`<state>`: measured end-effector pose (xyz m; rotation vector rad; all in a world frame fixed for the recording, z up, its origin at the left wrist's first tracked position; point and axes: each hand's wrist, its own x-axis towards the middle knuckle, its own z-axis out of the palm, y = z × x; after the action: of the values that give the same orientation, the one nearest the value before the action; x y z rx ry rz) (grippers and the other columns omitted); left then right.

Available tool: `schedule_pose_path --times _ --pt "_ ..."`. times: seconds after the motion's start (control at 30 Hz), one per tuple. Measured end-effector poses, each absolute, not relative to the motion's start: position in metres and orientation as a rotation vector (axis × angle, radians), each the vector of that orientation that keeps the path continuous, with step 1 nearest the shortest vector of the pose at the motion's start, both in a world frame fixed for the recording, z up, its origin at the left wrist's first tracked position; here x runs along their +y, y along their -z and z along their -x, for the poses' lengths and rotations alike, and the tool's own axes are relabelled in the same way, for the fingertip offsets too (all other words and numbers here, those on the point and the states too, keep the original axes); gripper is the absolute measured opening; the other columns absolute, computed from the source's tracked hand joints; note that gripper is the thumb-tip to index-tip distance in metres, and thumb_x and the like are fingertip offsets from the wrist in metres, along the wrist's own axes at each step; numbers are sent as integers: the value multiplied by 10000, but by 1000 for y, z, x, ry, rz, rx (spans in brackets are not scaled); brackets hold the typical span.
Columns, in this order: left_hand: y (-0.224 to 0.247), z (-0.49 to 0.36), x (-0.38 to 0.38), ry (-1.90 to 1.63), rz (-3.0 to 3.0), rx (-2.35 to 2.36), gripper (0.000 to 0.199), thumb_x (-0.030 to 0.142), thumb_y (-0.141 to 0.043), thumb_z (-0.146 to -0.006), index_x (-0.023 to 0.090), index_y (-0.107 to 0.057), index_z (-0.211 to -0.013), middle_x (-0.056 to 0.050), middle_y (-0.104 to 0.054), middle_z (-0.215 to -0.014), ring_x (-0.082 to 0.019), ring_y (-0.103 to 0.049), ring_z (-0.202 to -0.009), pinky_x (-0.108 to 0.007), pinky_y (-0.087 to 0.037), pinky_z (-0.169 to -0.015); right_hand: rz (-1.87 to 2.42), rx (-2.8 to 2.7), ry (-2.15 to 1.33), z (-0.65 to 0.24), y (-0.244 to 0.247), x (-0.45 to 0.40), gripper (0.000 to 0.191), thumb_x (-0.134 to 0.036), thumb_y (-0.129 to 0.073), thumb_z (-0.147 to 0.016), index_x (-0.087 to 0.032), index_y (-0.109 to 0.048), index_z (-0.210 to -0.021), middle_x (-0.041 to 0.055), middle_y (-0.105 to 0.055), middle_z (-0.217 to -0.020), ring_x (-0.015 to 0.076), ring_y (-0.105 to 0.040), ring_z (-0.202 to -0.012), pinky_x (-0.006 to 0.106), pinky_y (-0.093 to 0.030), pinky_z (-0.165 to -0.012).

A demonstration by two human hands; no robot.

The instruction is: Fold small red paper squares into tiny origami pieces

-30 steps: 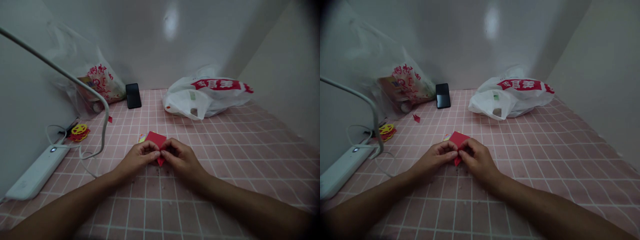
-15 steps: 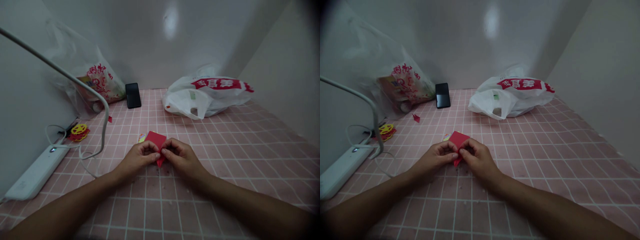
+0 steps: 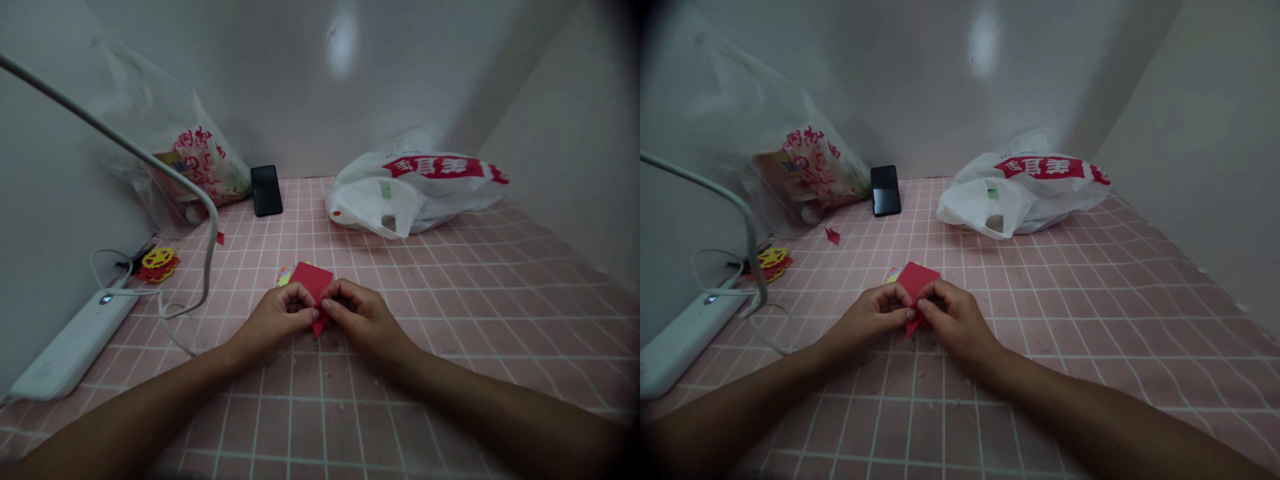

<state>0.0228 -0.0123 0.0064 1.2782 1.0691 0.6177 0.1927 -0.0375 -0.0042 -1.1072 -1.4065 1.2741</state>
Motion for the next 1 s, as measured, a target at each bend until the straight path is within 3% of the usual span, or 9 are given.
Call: schedule_pose_path --times 0.33,0.57,1.0 --pt "-7 -23 -13 -651 -1315 1042 169 269 -693 -734 159 -565 -748 26 -590 -676 -115 -527 -615 -242 -384 -602 1054 -1400 -1304 -193 6 -36 81 -194 -546 -847 -181 -589 -780 -7 -571 -748 128 -528 -682 249 -428 -635" --pt "-9 -22 -15 -677 -1320 954 243 360 -570 -890 146 -605 -780 8 -587 -727 -126 -539 -693 -251 -421 -696 1028 -1360 -1313 -193 12 -35 66 -202 -559 -851 -176 -598 -804 -1 -583 -774 134 -537 -712 261 -442 -668" --pt "-9 -21 -15 -660 -1553 1005 223 338 -546 -896 152 -600 -786 2 -589 -724 -139 -528 -692 -258 -418 -682 1017 -1278 -1369 -193 10 -35 74 -201 -586 -840 -174 -589 -771 -15 -572 -732 117 -526 -662 241 -420 -615"
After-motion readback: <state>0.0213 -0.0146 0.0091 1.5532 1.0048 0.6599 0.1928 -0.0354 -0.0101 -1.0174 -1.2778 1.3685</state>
